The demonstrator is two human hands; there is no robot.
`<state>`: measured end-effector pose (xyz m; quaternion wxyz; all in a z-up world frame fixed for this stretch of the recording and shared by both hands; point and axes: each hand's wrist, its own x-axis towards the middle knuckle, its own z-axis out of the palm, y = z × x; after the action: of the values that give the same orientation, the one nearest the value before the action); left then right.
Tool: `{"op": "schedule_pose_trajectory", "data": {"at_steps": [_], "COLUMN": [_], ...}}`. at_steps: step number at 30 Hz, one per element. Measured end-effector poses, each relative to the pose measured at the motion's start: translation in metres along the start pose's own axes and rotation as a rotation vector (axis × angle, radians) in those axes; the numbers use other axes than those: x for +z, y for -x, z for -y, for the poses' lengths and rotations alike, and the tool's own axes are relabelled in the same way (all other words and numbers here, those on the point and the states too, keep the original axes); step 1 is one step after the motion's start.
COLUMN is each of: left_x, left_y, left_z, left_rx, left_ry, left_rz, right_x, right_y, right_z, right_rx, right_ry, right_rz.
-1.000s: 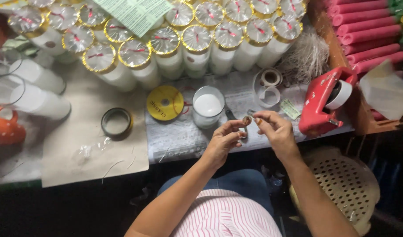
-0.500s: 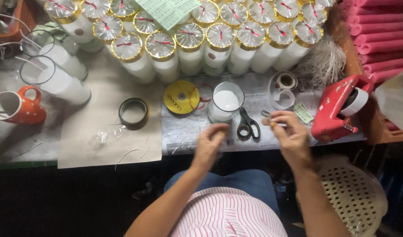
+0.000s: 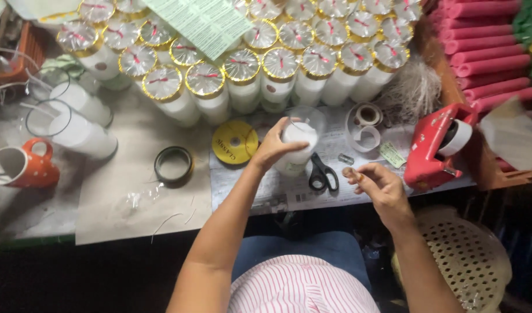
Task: The person is decorating and packaging candles by applying labels, placing them in plastic sleeves, and tying them with string.
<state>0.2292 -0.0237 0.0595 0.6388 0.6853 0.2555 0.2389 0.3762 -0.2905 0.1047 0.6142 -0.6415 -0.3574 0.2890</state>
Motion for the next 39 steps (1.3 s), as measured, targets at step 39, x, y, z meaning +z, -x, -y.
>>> {"op": "schedule_pose_trajectory", "data": {"at_steps": [39], "left_x": [0.044], "left_y": [0.077], "left_z": [-0.046], "left_rx": [-0.208], "left_ry": [0.677], "left_rz": [-0.175], "right_x": [0.1], "right_y": [-0.043], "right_z": [0.054], "right_rx": [0.133], "right_ry": [0.09], "right_rz": [0.058]}}
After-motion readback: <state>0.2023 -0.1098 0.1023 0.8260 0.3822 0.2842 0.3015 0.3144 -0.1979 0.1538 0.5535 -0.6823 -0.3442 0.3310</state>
